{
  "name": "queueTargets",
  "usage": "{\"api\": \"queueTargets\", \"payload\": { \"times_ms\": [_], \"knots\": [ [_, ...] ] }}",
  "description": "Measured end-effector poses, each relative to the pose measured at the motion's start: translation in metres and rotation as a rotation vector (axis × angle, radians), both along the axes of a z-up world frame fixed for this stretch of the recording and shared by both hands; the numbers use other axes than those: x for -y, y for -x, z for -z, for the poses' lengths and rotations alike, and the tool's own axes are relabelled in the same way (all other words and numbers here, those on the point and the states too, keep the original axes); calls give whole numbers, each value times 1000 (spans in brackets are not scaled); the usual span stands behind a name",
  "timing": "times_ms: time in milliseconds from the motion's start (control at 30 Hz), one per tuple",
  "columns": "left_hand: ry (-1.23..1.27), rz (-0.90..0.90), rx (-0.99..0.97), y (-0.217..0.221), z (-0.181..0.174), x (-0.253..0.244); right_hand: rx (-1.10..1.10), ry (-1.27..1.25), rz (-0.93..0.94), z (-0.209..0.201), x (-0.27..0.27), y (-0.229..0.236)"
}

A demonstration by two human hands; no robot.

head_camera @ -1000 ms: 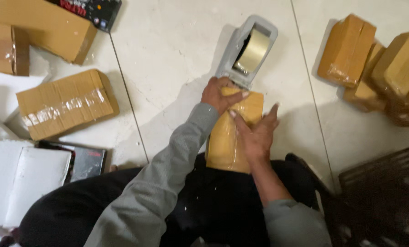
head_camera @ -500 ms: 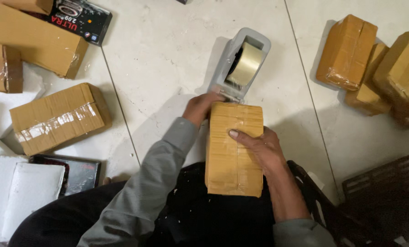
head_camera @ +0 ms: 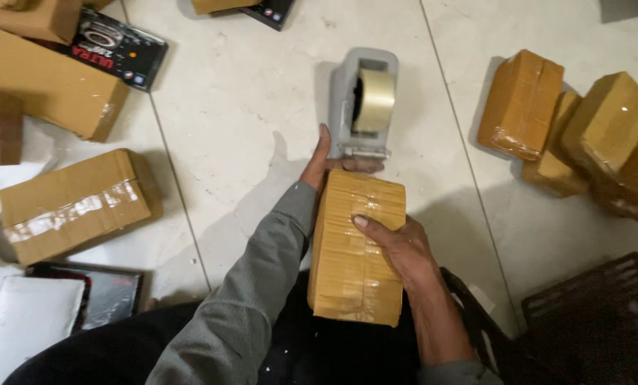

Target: The person sits on the floor and packs small electronic items into cardboard boxes. They place foam padding inside, insert the product, close the flaps, and seal the boxes using a tape dispenser. The person repeats this process for multiple units.

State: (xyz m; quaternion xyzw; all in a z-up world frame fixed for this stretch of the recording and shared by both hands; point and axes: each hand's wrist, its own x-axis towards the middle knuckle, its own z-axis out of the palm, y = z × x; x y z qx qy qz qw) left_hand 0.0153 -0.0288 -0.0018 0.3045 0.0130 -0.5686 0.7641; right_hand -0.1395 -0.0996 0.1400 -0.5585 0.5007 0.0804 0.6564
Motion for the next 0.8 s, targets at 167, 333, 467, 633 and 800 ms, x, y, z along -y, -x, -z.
{"api": "queueTargets", "payload": {
  "times_ms": [167, 333, 467, 633, 800],
  "knots": [
    [-204, 149, 153, -27, 19, 23, -77, 36, -70, 6, 10, -8],
    [-408, 328, 288, -44, 22, 19, -60, 8, -100, 15, 11, -4],
    [-423, 312, 368, -40, 4, 9, 62, -72, -103, 20, 13, -5],
    [-526, 312, 378, -41, -21, 7, -38, -116, -66, 19, 6, -9],
    [-524, 283, 354, -39, -25, 9, -60, -87, -99, 12, 3, -10]
  ]
}}
